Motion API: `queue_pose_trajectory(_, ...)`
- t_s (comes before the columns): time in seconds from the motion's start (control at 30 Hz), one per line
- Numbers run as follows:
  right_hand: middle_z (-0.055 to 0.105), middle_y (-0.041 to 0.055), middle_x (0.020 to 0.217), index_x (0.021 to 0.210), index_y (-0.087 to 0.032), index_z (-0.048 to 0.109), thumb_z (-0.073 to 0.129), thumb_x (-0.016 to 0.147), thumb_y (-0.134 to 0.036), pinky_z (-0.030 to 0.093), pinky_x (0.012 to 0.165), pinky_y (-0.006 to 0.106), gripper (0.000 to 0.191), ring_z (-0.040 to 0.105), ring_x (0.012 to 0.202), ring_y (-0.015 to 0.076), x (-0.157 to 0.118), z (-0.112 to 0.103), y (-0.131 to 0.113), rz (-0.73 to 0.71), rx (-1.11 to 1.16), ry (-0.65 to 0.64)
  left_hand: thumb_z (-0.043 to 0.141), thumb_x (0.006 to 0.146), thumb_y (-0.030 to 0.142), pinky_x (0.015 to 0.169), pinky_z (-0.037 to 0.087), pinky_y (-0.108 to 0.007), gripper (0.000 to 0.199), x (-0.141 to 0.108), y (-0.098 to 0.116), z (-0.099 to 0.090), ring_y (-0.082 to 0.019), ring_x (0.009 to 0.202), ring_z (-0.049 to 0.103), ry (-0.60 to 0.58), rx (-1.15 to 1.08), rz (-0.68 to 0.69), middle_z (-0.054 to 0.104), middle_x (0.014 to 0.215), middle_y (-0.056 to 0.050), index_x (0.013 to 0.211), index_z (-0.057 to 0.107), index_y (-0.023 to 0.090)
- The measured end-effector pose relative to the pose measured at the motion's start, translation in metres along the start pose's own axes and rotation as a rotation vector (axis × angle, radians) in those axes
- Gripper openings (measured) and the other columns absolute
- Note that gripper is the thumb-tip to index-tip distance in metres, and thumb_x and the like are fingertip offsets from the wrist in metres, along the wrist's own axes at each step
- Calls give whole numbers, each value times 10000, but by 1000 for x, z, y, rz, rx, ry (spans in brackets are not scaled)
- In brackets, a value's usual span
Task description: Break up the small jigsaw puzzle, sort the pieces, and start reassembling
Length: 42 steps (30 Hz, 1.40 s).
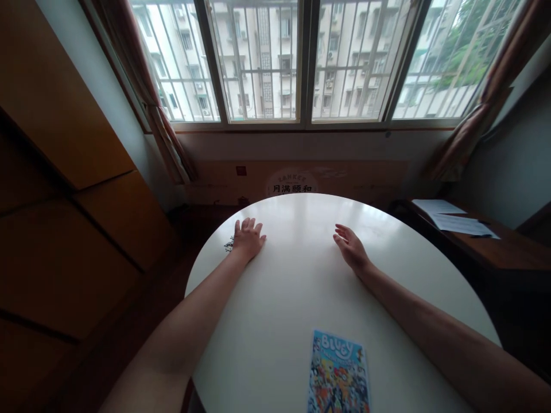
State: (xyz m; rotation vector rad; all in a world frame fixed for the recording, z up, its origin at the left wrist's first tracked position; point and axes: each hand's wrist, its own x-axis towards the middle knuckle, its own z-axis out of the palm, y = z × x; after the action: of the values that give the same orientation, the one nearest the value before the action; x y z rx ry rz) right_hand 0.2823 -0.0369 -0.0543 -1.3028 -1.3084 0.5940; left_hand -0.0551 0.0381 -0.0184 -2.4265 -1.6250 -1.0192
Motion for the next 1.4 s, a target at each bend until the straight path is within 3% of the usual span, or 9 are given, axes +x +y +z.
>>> queue_pose_trajectory(0.2, 666, 164, 1219, 1253, -154, 608, 584, 829, -596, 464, 1049, 477, 613, 626, 1172, 274, 7, 0, -1, 30, 64, 12, 600, 895, 249, 1181, 195, -548, 222, 1, 47, -7, -356, 1373, 413, -171, 211, 19, 552, 1421, -150, 1084, 704, 199)
queue_pose_trajectory(0.3, 679, 158, 1198, 1223, -154, 624, 586, 821, -602, 470, 1040, 449, 602, 633, 1155, 269, 7, -1, -2, 38, 86, 8, 545, 944, 342, 971, 460, -401, 237, -4, 88, 2, -271, 1064, 637, -307, 219, 77, 701, 1150, -108, 1007, 733, 212)
queue_pose_trajectory(0.47, 693, 142, 1163, 1135, -165, 657, 538, 842, -631, 479, 989, 399, 563, 633, 1120, 259, 5, -2, -8, 32, 66, -37, 470, 975, 404, 747, 494, -334, 368, -18, 129, 23, -240, 842, 682, -410, 233, 99, 737, 911, -98, 842, 749, 203)
queue_pose_trajectory(0.57, 712, 113, 984, 971, -162, 691, 529, 841, -664, 496, 850, 351, 544, 647, 948, 233, 3, -9, -21, 7, 12, -153, 461, 976, 394, 760, 484, -332, 366, -22, 129, 23, -242, 878, 680, -427, 232, 119, 742, 940, -95, 850, 751, 210)
queue_pose_trajectory(0.7, 573, -1, 608, 670, -160, 654, 720, 738, -630, 387, 578, 252, 479, 510, 602, 127, -12, -30, -61, -39, -76, -501, 460, 972, 395, 763, 472, -334, 360, -22, 120, 17, -244, 881, 673, -442, 225, 162, 742, 929, -88, 844, 744, 214)
queue_pose_trajectory(0.8, 526, -31, 573, 645, -160, 623, 713, 791, -588, 285, 518, 239, 461, 408, 527, 81, -36, -44, -103, -178, -355, -1063, 452, 972, 401, 746, 459, -334, 373, -20, 116, 17, -247, 872, 668, -450, 219, 192, 738, 910, -89, 818, 731, 208)
queue_pose_trajectory(0.87, 564, -31, 599, 677, -169, 635, 752, 773, -546, 260, 513, 247, 407, 402, 512, 75, -55, -47, -127, -252, -543, -1233, 450, 970, 401, 733, 449, -334, 373, -20, 116, 18, -249, 873, 664, -453, 215, 208, 737, 908, -89, 808, 722, 205)
queue_pose_trajectory(1.03, 547, -38, 578, 679, -187, 645, 808, 729, -453, 240, 538, 265, 316, 375, 511, 80, -85, -34, -149, -381, -783, -1368, 457, 963, 404, 729, 431, -333, 368, -20, 116, 20, -248, 869, 654, -458, 202, 232, 733, 899, -88, 788, 710, 203)
queue_pose_trajectory(1.4, 524, -51, 588, 677, -189, 605, 765, 756, -541, 240, 551, 254, 394, 332, 529, 74, -79, -17, -126, -522, -744, -1276, 394, 1002, 454, 709, 416, -319, 460, -19, 114, 21, -232, 842, 653, -444, 172, 220, 740, 883, -78, 779, 718, 216)
